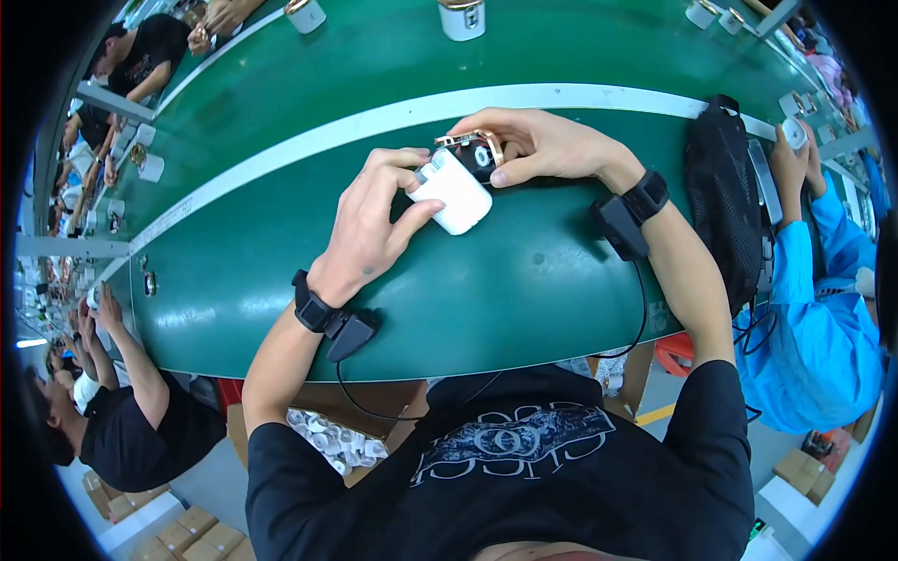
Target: The person picks up a white container and a gold lid, fits the lid onto the container, and places the assembled unit onto the conveyor belt. This process is repeated several times as the person continues to assemble and set down the units.
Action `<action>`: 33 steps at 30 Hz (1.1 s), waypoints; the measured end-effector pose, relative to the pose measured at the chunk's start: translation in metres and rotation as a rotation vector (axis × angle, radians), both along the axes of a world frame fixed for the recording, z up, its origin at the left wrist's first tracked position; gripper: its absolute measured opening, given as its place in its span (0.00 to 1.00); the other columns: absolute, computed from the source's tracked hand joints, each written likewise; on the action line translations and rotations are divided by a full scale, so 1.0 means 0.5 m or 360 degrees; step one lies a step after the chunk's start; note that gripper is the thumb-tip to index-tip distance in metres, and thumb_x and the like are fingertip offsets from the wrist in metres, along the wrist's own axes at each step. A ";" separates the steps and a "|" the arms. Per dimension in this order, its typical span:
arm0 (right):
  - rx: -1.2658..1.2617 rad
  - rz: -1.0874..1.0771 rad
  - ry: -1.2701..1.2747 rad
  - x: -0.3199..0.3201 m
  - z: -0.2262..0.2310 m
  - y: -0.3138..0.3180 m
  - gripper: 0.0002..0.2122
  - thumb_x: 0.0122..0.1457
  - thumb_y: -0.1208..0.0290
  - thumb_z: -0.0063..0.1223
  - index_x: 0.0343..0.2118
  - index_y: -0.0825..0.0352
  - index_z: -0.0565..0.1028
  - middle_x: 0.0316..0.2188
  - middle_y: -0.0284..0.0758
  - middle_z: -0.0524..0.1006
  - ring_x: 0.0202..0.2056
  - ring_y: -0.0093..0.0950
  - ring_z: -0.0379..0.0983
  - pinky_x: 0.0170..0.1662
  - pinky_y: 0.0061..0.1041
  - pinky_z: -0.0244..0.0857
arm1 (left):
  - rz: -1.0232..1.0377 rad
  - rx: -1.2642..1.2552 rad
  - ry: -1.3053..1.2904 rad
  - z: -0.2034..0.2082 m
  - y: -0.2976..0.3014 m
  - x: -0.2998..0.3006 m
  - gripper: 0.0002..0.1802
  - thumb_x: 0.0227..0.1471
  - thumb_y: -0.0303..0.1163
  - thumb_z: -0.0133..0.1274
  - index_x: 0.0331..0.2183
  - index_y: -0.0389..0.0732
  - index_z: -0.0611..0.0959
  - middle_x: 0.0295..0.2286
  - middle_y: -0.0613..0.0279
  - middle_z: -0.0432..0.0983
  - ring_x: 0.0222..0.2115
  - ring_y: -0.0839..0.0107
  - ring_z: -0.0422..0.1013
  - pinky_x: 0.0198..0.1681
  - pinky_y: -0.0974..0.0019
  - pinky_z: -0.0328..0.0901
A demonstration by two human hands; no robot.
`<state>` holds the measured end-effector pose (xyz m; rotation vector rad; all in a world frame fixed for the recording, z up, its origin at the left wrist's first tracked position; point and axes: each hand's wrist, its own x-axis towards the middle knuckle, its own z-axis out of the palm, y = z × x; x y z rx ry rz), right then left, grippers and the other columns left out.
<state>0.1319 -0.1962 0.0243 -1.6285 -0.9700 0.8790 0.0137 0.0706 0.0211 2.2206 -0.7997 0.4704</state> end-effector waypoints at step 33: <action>0.0240 -0.0420 -0.0349 -0.082 0.092 0.062 0.25 0.67 0.53 0.49 0.59 0.68 0.72 0.49 0.36 0.77 0.47 0.24 0.73 0.52 0.25 0.67 | -0.0078 -0.0428 0.0389 -0.033 -0.021 -0.004 0.46 0.38 0.43 0.77 0.55 0.37 0.73 0.31 0.63 0.71 0.30 0.70 0.69 0.31 0.66 0.64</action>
